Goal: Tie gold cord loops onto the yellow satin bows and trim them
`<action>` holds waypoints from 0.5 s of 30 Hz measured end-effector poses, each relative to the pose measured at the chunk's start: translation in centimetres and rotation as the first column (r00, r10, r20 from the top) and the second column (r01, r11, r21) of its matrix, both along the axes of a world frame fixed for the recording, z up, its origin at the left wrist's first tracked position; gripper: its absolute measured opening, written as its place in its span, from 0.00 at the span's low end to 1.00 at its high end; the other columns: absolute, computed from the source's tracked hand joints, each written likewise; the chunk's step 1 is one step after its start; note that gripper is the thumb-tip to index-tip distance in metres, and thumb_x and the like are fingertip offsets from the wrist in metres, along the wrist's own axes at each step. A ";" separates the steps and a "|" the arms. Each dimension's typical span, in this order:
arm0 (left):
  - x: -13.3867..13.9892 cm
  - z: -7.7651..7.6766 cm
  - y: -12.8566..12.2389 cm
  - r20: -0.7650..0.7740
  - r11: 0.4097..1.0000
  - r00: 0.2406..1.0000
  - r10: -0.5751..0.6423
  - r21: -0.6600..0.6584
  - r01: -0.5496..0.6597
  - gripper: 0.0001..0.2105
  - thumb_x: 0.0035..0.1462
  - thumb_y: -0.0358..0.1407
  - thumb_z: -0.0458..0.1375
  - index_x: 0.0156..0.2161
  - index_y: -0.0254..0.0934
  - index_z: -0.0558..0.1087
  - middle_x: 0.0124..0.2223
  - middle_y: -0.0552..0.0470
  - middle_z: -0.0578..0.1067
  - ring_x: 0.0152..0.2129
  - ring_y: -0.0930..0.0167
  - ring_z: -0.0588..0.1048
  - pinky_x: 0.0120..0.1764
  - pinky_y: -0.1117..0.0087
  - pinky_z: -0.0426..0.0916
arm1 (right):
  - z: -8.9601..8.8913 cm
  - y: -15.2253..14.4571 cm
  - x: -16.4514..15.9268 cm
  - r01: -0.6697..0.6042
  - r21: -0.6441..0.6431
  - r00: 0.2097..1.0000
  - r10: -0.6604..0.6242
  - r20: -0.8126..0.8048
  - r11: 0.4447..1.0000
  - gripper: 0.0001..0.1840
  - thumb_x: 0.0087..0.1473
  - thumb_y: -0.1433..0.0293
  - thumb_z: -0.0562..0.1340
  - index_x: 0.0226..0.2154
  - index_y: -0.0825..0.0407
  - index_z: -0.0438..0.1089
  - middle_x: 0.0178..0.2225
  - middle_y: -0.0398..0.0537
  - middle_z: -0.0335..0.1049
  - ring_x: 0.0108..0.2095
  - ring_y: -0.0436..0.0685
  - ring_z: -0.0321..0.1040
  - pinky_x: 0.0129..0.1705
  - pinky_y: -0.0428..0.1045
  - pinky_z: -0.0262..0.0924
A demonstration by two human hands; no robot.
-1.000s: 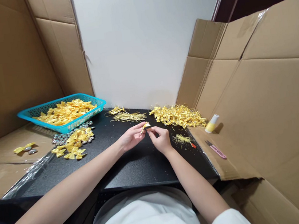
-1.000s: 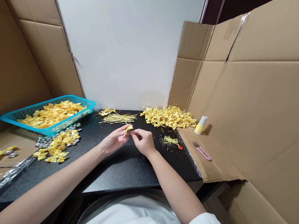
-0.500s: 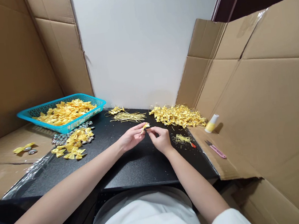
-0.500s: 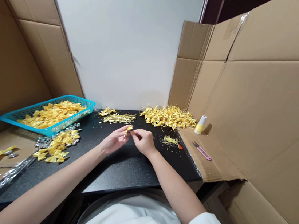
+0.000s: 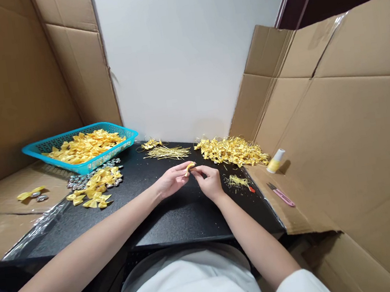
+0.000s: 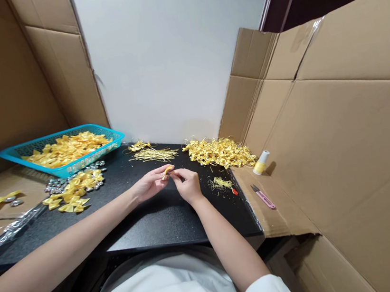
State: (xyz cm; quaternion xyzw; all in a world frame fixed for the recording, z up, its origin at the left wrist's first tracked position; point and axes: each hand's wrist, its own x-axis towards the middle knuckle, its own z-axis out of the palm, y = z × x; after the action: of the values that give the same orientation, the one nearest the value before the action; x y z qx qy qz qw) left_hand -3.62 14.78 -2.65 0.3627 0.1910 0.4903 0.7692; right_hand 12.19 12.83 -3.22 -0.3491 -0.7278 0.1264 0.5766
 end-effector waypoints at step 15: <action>0.1 0.3 -0.3 0.012 0.999 0.999 -0.034 -0.012 0.034 0.14 0.44 0.18 0.61 0.38 0.28 0.77 0.36 0.46 0.79 0.24 0.79 0.73 0.29 0.81 0.68 | -0.4 0.3 -0.4 -0.103 -0.098 0.989 0.091 -0.115 0.990 0.11 0.54 0.63 0.61 0.29 0.52 0.75 0.27 0.46 0.75 0.27 0.52 0.69 0.34 0.48 0.65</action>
State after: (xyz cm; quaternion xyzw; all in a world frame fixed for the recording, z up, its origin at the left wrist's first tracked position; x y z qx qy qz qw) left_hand -3.56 14.51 -2.34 0.3583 0.1830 0.4781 0.7807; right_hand 11.78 13.13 -3.60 -0.3354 -0.7033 0.2112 0.5902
